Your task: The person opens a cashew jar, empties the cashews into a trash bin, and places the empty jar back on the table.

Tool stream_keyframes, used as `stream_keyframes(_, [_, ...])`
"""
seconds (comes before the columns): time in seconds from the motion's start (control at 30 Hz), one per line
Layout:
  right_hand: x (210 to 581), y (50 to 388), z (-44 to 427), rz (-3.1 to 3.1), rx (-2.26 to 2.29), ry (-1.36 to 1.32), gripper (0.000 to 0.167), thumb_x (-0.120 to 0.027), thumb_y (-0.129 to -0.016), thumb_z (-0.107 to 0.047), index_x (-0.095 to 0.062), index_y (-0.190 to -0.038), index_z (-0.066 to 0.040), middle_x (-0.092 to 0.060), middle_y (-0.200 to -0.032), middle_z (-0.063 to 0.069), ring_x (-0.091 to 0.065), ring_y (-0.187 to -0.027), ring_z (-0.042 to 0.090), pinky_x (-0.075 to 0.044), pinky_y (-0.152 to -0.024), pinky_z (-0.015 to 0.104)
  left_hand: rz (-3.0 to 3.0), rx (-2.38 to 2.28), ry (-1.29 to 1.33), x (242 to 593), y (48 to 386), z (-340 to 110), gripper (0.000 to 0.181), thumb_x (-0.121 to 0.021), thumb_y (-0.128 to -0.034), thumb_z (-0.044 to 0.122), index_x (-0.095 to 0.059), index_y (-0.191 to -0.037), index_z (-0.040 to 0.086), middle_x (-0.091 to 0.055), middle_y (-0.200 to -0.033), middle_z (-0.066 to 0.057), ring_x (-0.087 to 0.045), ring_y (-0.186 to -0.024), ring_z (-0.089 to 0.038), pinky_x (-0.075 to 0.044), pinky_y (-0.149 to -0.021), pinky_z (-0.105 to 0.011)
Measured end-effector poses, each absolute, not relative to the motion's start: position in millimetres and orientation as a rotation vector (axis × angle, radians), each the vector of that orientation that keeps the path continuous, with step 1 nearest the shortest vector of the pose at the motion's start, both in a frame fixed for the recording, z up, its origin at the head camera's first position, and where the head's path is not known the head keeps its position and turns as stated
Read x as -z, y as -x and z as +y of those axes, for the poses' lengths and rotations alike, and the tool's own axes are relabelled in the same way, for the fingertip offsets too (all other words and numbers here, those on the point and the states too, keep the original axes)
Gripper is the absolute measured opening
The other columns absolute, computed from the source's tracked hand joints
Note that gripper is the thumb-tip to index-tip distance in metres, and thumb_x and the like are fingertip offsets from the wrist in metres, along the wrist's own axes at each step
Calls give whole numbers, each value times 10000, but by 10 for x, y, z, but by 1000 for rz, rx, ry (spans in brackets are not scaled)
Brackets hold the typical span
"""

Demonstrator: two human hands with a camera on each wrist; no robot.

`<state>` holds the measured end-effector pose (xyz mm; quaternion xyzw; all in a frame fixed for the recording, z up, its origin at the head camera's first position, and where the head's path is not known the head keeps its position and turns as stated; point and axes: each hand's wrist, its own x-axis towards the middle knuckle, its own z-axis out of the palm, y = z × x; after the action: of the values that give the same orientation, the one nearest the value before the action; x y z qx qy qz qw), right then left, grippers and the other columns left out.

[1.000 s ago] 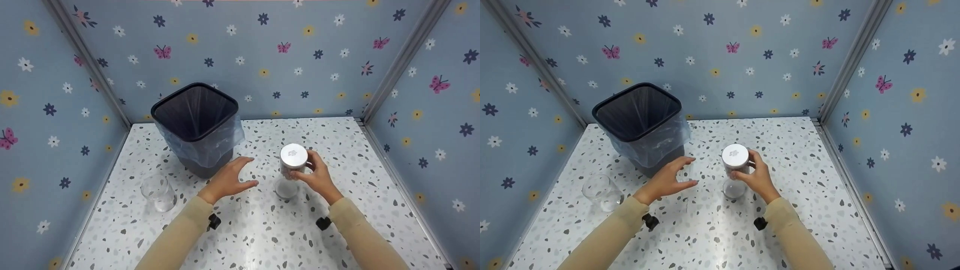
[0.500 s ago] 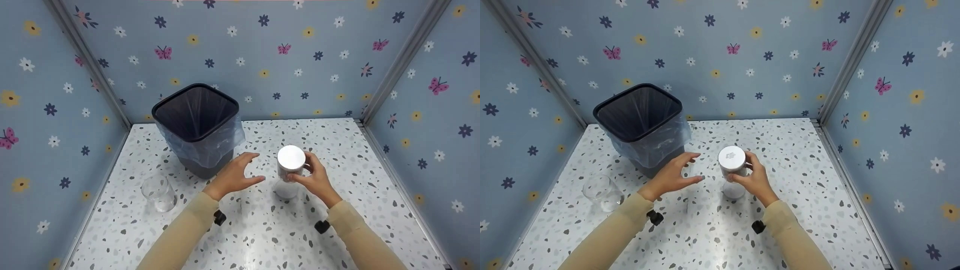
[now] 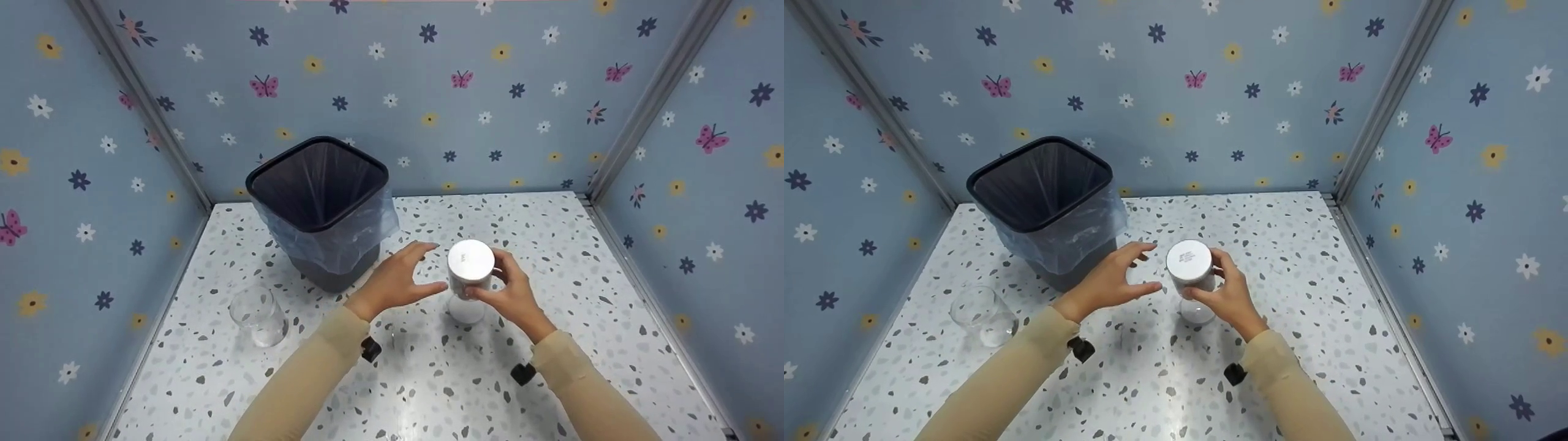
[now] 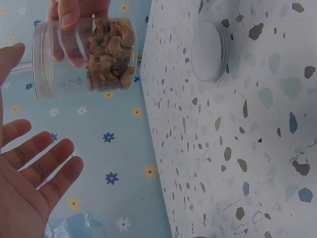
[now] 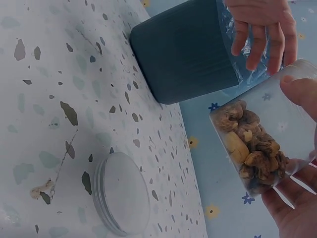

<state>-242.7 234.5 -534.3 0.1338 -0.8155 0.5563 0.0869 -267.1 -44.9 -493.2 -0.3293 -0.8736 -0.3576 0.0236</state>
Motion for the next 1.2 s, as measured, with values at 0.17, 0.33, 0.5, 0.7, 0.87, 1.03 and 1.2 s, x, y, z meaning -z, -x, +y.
stream_keyframes(0.17, [5361,2418,2329,-2420,-1634,-425,841,-952,-816,-48,-519,-1537,-37,-592,-1553,164,-595,-1404,373,-442,-1228,614,-2709,1098,1042,4889,2691,-384,823,-827,-964,450,-496,-1603,50,-559,-1605,-140,-632,-1395,-348,-559,-1131,-504])
stream_keyframes(0.33, [5376,2417,2317,-2423,-1626,-426,839,-961,-805,-47,-534,-1527,-27,-620,-1522,141,-619,-1361,315,-476,-1207,561,-2694,1083,1071,4851,2716,-318,838,-841,-947,468,-502,-1599,64,-569,-1597,-125,-601,-1442,-314,-532,-1171,-481])
stream_keyframes(0.5, [5360,2401,2284,-2439,-1618,-414,842,-972,-796,-65,-548,-1522,-34,-635,-1501,116,-630,-1329,261,-504,-1171,535,-2683,1066,1092,4829,2740,-254,858,-852,-929,498,-510,-1590,72,-590,-1568,-109,-601,-1442,-289,-529,-1175,-472])
stream_keyframes(0.7, [5360,2387,2260,-2443,-1616,-421,847,-991,-774,-83,-570,-1508,-43,-646,-1491,85,-627,-1321,227,-507,-1162,513,-2700,1029,1115,4800,2770,-190,865,-857,-924,497,-508,-1595,80,-602,-1544,-106,-618,-1408,-278,-551,-1145,-463])
stream_keyframes(0.87, [5367,2389,2240,-2456,-1566,-445,829,-995,-771,-94,-589,-1492,-47,-661,-1469,74,-641,-1278,211,-534,-1118,460,-2743,1005,1101,4771,2782,-156,890,-863,-908,525,-509,-1604,98,-604,-1529,-100,-634,-1367,-275,-579,-1092,-464])
stream_keyframes(1.03, [5374,2394,2217,-2482,-1532,-480,812,-983,-795,-111,-587,-1502,-55,-659,-1478,65,-647,-1281,220,-551,-1104,425,-2776,968,1101,4747,2790,-125,884,-858,-898,556,-530,-1588,112,-606,-1509,-97,-628,-1350,-272,-592,-1063,-449])
stream_keyframes(1.2, [5365,2395,2184,-2484,-1518,-503,802,-980,-799,-113,-592,-1498,-46,-669,-1471,84,-647,-1279,253,-540,-1098,515,-2786,917,1135,4743,2793,-103,901,-861,-895,549,-523,-1597,97,-609,-1485,-107,-625,-1321,-263,-609,-1029,-409])
